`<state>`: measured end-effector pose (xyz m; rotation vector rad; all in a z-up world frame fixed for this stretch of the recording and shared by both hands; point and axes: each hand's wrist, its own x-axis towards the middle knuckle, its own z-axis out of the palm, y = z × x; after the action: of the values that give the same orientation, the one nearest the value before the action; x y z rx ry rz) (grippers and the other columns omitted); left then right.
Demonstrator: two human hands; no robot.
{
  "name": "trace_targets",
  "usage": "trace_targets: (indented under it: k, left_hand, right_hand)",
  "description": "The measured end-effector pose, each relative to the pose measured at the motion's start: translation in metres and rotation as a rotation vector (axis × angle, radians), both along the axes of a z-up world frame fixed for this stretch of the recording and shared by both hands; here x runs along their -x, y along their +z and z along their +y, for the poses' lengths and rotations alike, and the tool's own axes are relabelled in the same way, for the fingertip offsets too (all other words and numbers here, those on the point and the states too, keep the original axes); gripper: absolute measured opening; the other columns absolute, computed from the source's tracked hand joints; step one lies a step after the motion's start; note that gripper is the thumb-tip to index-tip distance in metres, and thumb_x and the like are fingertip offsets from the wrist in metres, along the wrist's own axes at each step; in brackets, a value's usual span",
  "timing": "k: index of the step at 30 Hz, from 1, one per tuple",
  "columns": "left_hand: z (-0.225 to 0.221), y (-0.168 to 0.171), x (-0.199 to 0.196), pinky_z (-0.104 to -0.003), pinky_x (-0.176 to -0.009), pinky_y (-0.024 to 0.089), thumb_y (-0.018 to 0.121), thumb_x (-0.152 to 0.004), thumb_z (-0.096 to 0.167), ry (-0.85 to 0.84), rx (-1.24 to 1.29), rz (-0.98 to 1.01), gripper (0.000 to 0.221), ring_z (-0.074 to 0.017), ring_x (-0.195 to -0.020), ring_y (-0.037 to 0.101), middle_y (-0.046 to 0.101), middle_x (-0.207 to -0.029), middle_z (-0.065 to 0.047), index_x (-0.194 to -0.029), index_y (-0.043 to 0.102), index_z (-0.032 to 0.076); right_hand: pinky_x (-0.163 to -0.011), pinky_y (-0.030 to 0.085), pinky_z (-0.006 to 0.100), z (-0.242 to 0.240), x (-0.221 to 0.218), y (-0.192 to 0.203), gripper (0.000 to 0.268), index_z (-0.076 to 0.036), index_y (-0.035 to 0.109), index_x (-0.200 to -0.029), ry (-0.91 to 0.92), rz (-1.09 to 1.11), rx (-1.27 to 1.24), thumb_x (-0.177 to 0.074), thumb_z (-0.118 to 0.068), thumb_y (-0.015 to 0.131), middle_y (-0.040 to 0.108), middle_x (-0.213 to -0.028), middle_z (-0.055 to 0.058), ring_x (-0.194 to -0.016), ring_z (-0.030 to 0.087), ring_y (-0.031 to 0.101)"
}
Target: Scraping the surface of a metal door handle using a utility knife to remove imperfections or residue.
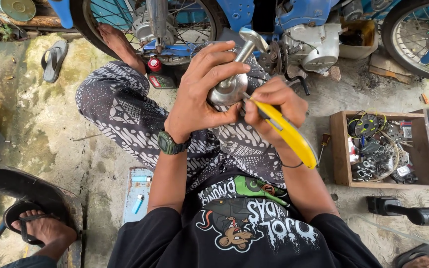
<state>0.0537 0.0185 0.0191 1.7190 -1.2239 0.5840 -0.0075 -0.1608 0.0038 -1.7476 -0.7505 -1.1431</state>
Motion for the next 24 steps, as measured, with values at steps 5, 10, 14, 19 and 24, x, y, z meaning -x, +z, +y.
trace_targets:
  k: [5,10,14,19,24]
  left_hand:
    - [0.0003,0.0022,0.0012,-0.057,-0.115,0.047,0.062,-0.102,0.038,0.012,-0.016,-0.008,0.041,-0.0363,-0.141,0.051,0.06,-0.129,-0.014,-0.136,0.057,0.016]
    - [0.0012,0.0032,-0.0003,-0.058,-0.115,0.048,0.058,-0.102,0.044,0.009,-0.011,-0.02,0.044,-0.036,-0.14,0.052,0.059,-0.128,-0.014,-0.136,0.058,0.016]
    - [0.0018,-0.0004,0.0013,-0.058,-0.115,0.047,0.059,-0.103,0.044,0.003,-0.005,-0.019,0.044,-0.036,-0.14,0.052,0.06,-0.128,-0.014,-0.136,0.057,0.016]
    - [0.0021,0.0013,0.0001,-0.057,-0.115,0.047,0.058,-0.102,0.047,-0.006,0.001,-0.003,0.046,-0.0356,-0.14,0.052,0.06,-0.127,-0.013,-0.135,0.059,0.015]
    - [0.002,0.0034,-0.0005,-0.058,-0.115,0.047,0.058,-0.102,0.045,-0.025,0.026,-0.002,0.044,-0.0352,-0.138,0.053,0.06,-0.125,-0.013,-0.133,0.059,0.014]
  right_hand:
    - [-0.065,0.055,0.032,-0.0013,-0.0004,-0.0039,0.015,-0.001,0.057,-0.093,0.074,-0.007,-0.01,-0.098,-0.008,0.068,0.065,-0.08,0.011,-0.064,0.02,0.063]
    - [-0.065,0.053,0.032,-0.003,0.0002,-0.0006,0.023,-0.002,0.052,-0.094,0.007,0.048,0.012,-0.101,-0.019,0.066,0.064,-0.082,0.012,-0.065,0.021,0.061]
    - [-0.064,0.051,0.033,-0.0003,0.0025,-0.0019,0.02,-0.002,0.054,-0.093,0.063,0.045,-0.021,-0.1,-0.016,0.066,0.065,-0.081,0.012,-0.064,0.021,0.061]
    - [-0.068,0.052,0.035,0.0019,0.0039,-0.0003,0.016,-0.001,0.057,-0.093,0.068,0.054,0.01,-0.1,-0.013,0.066,0.067,-0.082,0.011,-0.064,0.023,0.061]
    - [-0.063,0.048,0.033,0.0009,0.0018,0.0026,0.025,-0.001,0.052,-0.091,0.074,0.105,-0.033,-0.101,-0.02,0.064,0.063,-0.08,0.012,-0.062,0.023,0.059]
